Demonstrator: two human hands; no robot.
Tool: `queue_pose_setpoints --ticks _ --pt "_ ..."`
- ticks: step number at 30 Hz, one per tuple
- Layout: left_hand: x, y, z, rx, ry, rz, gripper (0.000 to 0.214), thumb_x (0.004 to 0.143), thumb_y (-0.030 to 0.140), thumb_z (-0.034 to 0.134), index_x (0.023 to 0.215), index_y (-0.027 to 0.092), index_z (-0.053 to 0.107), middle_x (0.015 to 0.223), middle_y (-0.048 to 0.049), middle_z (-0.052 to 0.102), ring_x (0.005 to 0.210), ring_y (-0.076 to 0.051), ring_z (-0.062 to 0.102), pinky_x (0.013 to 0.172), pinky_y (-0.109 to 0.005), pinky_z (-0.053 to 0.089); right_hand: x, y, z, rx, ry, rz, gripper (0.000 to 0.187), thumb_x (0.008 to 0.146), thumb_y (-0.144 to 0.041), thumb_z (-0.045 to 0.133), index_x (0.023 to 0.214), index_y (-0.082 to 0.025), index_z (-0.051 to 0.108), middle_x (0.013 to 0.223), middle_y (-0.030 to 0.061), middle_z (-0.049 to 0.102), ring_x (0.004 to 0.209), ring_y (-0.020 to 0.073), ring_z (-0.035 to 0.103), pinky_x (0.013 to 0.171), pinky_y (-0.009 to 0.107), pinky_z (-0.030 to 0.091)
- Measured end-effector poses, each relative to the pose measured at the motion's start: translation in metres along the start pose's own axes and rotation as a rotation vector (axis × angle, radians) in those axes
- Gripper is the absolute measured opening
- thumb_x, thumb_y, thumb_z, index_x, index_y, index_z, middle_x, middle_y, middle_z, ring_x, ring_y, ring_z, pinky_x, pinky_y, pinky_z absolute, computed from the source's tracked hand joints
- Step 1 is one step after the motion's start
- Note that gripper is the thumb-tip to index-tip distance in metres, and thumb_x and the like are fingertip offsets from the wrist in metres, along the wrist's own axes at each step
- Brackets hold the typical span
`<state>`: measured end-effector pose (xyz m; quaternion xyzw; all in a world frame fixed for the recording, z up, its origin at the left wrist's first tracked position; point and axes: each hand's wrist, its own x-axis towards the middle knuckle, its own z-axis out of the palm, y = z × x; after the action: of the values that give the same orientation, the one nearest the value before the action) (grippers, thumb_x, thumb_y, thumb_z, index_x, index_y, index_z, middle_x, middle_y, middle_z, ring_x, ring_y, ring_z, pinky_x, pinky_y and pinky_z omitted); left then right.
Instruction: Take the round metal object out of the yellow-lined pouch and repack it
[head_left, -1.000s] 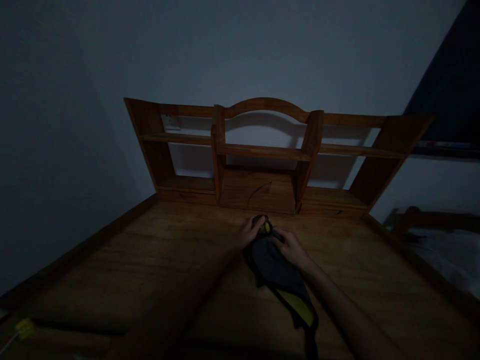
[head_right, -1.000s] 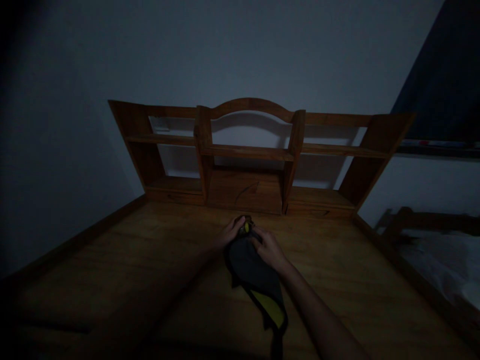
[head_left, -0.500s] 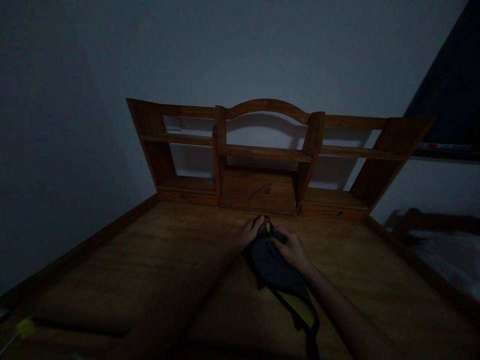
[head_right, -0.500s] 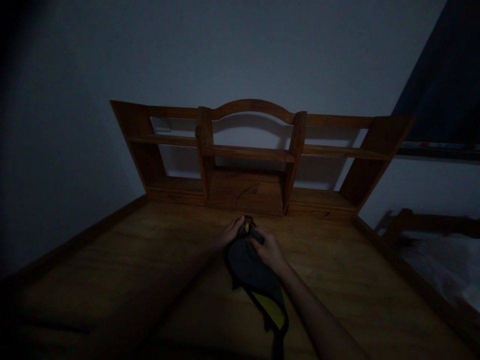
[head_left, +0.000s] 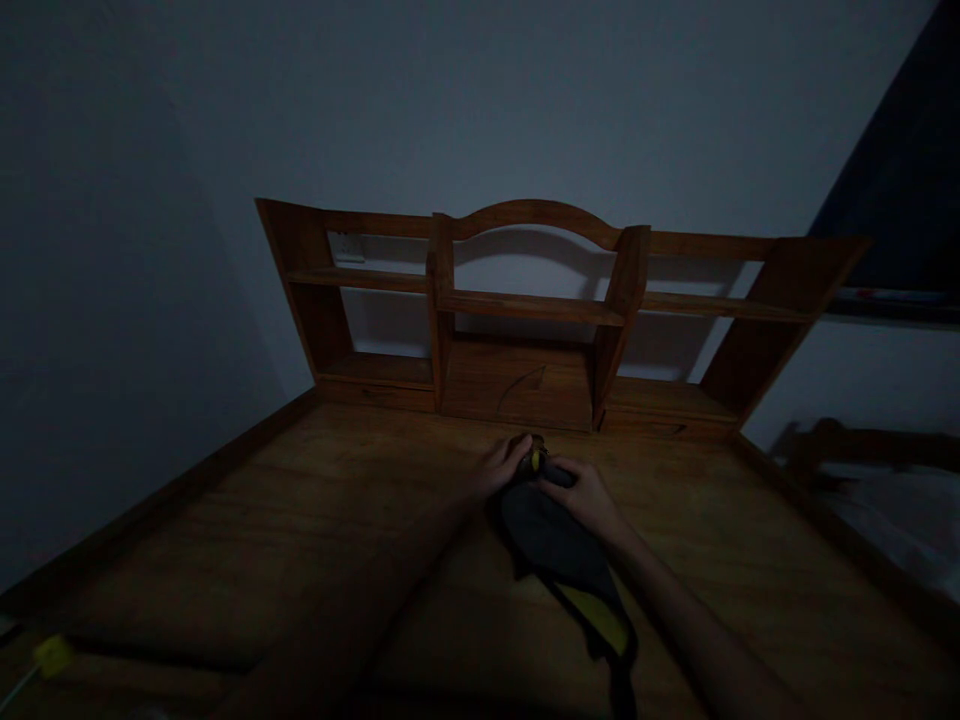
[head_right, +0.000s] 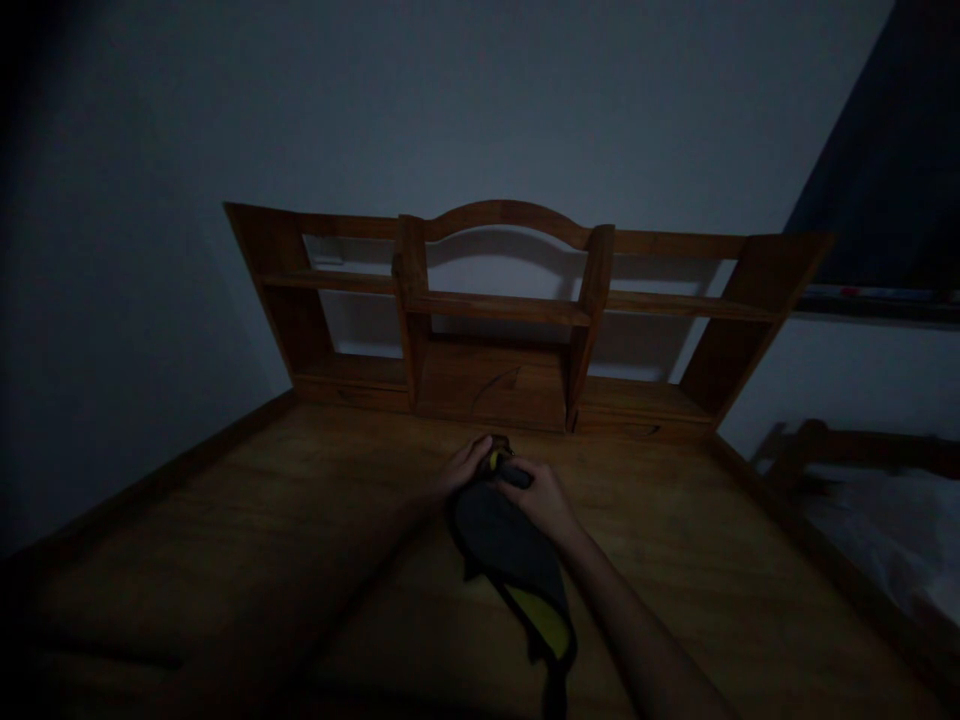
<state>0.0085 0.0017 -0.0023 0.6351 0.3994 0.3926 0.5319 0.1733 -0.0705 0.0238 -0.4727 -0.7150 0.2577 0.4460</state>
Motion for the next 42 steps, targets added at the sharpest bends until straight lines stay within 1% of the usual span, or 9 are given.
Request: queue_pose_setpoints --ticks 4,8,14,19,25,30,34,38,42 --pt "0.001 -0.002 0.003 0.041 0.026 0.06 0.058 0.081 0.064 0.049 0.121 0.023 0.057 0.121 -0.0043 0.061 0.119 -0.021 0.051 0.105 -0.03 0.034 0.0 0.003 0.003 -0.017 -0.026 -0.023 0.012 0.074 -0.027 0.066 0.082 -0.017 0.066 0.078 -0.0007 0.063 0.073 0.0168 0.057 0.068 0.026 0.042" --pt "0.004 -0.005 0.003 0.066 0.018 0.09 0.057 0.083 0.063 0.047 0.122 0.022 0.056 0.123 -0.0052 0.06 0.119 -0.021 0.051 0.105 -0.031 0.034 0.0 0.003 0.004 -0.057 -0.012 -0.033 0.01 0.075 -0.026 0.065 0.079 -0.018 0.064 0.076 -0.0012 0.062 0.073 0.0162 0.056 0.067 0.025 0.041" --pt "0.005 -0.009 0.003 0.104 -0.003 0.106 0.055 0.085 0.062 0.045 0.121 0.022 0.055 0.122 -0.0062 0.06 0.117 -0.021 0.052 0.104 -0.033 0.036 -0.001 0.0 0.004 -0.097 0.016 -0.045 0.014 0.074 -0.03 0.068 0.076 -0.019 0.059 0.074 -0.0025 0.059 0.07 0.0154 0.055 0.064 0.024 0.039" --pt "0.001 -0.004 0.002 0.131 -0.021 0.132 0.055 0.086 0.062 0.044 0.122 0.021 0.055 0.124 -0.0059 0.059 0.119 -0.02 0.051 0.105 -0.032 0.035 -0.001 0.001 0.003 -0.095 -0.002 -0.062 0.012 0.077 -0.03 0.064 0.078 -0.018 0.061 0.075 -0.0016 0.06 0.071 0.0159 0.055 0.065 0.024 0.04" --pt "-0.006 0.005 0.001 0.102 -0.017 0.093 0.056 0.086 0.063 0.042 0.122 0.022 0.056 0.123 -0.0047 0.06 0.117 -0.02 0.053 0.103 -0.031 0.037 -0.001 0.002 0.004 -0.049 -0.014 -0.044 0.011 0.08 -0.028 0.061 0.083 -0.019 0.063 0.08 -0.0001 0.063 0.076 0.0176 0.057 0.069 0.025 0.042" --pt "-0.002 -0.001 0.001 0.029 -0.002 0.084 0.057 0.085 0.064 0.043 0.122 0.022 0.056 0.124 -0.006 0.06 0.118 -0.02 0.052 0.105 -0.031 0.035 -0.001 0.004 0.002 0.008 -0.045 -0.065 0.013 0.085 -0.025 0.052 0.089 -0.019 0.063 0.088 0.0014 0.064 0.085 0.0184 0.058 0.077 0.027 0.043" --pt "0.002 -0.007 0.0 0.042 0.048 0.05 0.061 0.083 0.065 0.047 0.124 0.021 0.054 0.126 -0.0075 0.058 0.121 -0.021 0.05 0.106 -0.032 0.033 0.001 0.007 0.001 0.051 -0.045 -0.038 0.011 0.083 -0.023 0.053 0.087 -0.018 0.062 0.084 0.0007 0.063 0.082 0.0182 0.058 0.075 0.026 0.043" --pt "0.003 -0.01 0.0 0.071 0.055 0.035 0.06 0.081 0.066 0.048 0.125 0.024 0.052 0.128 -0.0062 0.056 0.122 -0.022 0.049 0.107 -0.034 0.032 0.002 0.008 0.001 0.115 -0.026 0.002 0.012 0.081 -0.026 0.056 0.087 -0.017 0.061 0.085 0.0003 0.062 0.08 0.0178 0.057 0.073 0.025 0.043" --pt "0.002 -0.008 0.0 0.065 0.053 0.049 0.062 0.082 0.066 0.047 0.125 0.022 0.051 0.128 -0.0084 0.056 0.121 -0.022 0.05 0.107 -0.034 0.032 0.001 0.004 0.0 0.104 0.003 0.024 0.014 0.078 -0.028 0.06 0.087 -0.017 0.062 0.08 -0.0003 0.061 0.076 0.017 0.055 0.069 0.024 0.042"
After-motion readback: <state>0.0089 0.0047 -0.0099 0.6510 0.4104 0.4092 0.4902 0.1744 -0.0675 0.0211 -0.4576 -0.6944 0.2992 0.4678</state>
